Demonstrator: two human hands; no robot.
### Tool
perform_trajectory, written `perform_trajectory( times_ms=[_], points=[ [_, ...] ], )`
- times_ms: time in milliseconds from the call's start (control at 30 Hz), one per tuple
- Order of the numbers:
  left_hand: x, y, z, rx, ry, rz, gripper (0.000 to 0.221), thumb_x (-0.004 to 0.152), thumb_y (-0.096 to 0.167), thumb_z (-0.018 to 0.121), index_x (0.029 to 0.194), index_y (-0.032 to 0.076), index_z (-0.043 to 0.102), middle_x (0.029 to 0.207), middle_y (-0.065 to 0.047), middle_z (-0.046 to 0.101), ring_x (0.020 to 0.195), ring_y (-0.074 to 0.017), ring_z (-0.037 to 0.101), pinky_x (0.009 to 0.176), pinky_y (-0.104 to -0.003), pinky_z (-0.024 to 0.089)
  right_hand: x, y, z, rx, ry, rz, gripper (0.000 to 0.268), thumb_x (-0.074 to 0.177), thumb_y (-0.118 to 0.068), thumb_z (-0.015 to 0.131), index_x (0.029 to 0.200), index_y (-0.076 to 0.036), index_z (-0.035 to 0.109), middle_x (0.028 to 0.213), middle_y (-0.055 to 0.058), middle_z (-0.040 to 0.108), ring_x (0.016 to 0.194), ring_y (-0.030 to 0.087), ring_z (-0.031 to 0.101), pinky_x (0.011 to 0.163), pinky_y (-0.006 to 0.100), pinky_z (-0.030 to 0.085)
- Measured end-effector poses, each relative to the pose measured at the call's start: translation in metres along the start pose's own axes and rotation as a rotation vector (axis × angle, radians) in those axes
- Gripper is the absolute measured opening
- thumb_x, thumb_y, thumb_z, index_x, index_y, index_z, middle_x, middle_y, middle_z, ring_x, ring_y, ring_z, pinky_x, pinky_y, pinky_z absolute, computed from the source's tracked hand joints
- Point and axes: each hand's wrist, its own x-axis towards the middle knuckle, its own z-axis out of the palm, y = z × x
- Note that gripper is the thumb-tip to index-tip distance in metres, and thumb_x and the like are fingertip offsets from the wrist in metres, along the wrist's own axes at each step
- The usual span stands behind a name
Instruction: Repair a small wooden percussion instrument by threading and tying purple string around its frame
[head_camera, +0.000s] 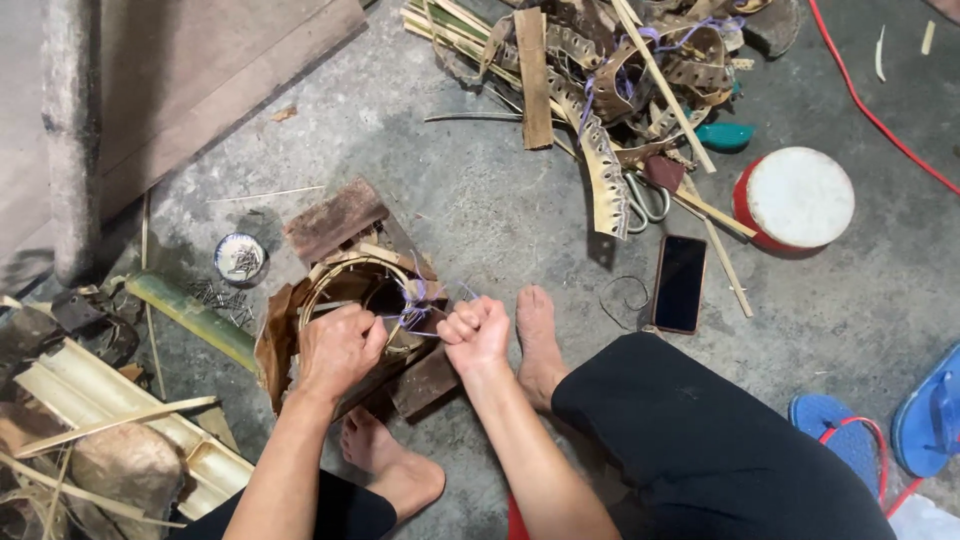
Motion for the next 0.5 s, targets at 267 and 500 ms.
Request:
perform_trajectory(
  times_ms=[267, 500],
  points=[
    [0.007, 0.018, -0.016, -0.147, 0.095, 0.125, 0.031, 0.080, 0.030, 0.068, 0.057, 0.014, 0.055, 0.090, -0.001, 0.062, 0.087, -0.0274, 0.064, 0.074, -0.039, 0.049, -0.018, -0.004, 0.016, -0.044, -0.147, -0.029, 0.049, 0.098, -0.032, 0.043, 0.054, -0.024, 0.025, 0.055, -0.006, 0.022, 0.038, 0.007, 0.016, 0.045, 0.026, 0.022],
    [-0.001, 0.045, -0.007, 0.033, -0.044, -0.040, 0.062, 0.085, 0.064, 0.067, 0.121, 0.014, 0.070, 0.100, -0.009, 0.071, 0.102, -0.0296, 0.071, 0.091, -0.043, 0.050, -0.023, 0.007, 0.008, -0.029, -0.200, 0.039, 0.048, 0.098, -0.032, 0.043, 0.054, -0.024, 0.026, 0.056, -0.007, 0.024, 0.038, 0.006, 0.018, 0.046, 0.026, 0.022]
  ],
)
